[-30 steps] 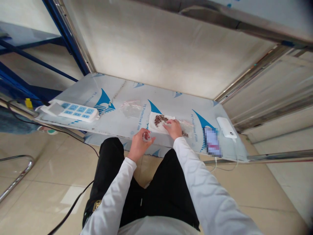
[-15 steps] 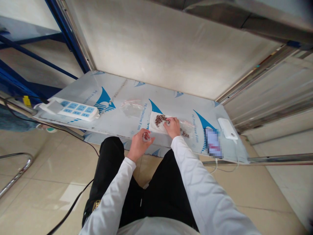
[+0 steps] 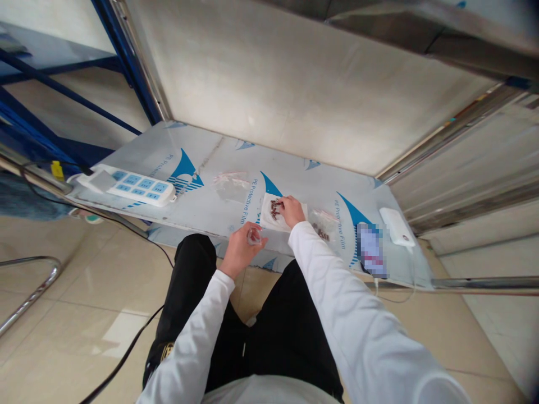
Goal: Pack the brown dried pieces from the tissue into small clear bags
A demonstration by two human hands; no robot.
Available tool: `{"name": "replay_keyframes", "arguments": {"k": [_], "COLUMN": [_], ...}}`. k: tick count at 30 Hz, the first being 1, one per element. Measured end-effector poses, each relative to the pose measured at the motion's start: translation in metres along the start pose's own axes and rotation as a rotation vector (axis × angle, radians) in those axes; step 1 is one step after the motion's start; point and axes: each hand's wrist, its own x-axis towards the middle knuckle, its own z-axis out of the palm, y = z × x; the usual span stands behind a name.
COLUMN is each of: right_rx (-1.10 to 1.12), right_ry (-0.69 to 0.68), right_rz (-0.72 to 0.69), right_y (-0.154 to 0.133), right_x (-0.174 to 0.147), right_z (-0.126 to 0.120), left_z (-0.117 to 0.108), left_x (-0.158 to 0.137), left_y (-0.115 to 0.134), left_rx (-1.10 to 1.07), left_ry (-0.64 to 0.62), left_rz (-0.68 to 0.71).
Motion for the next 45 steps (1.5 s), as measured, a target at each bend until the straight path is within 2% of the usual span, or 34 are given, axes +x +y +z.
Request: {"name": "replay_keyframes", "arguments": {"k": [11, 16, 18, 20, 22, 24, 28, 35, 41, 43, 45], "right_rx": [0.126, 0.27, 0.443, 0.732, 0.958, 1.023, 0.849, 0.457, 0.374, 0.399, 0.433], "right_ry": [0.082, 0.179, 0.237, 0.278, 0.259, 0.222, 0.217, 0.276, 0.199, 0.176, 0.205], "right_rz": [0.065, 0.123, 0.127, 0.102, 0.077, 0.065, -0.009, -0.114, -0.152, -0.174, -0.13], "right_y": [0.001, -0.014, -0.031, -0.052, -0.072, -0.087, -0.1, -0.099, -0.104, -0.099, -0.085], "right_x": [-0.005, -0.017, -0.034, -0.057, -0.08, -0.098, -0.115, -0.124, -0.13, -0.128, -0.118], "right_z": [0.001, -0.022, -0.038, -0.055, -0.069, -0.078, -0.086, -0.093, -0.094, -0.093, -0.086], "left_z": [0.0, 0.001, 0.002, 0.004, 0.006, 0.006, 0.005, 0.004, -0.001, -0.002, -0.003], "left_x": [0.003, 0.011, 0.015, 0.017, 0.017, 0.014, 0.007, 0.002, -0.003, -0.006, -0.007], "left_y": [0.0, 0.013, 0.021, 0.03, 0.039, 0.045, 0.052, 0.049, 0.041, 0.037, 0.031], "left_rx": [-0.026, -0.048, -0.049, -0.052, -0.058, -0.076, -0.156, -0.183, -0.189, -0.163, -0.127], "left_ry": [-0.005, 0.022, 0.044, 0.056, 0.066, 0.055, 0.0, 0.01, 0.005, 0.02, 0.057], "left_rz": [0.009, 0.031, 0.054, 0.089, 0.123, 0.146, 0.195, 0.201, 0.183, 0.169, 0.155]}}
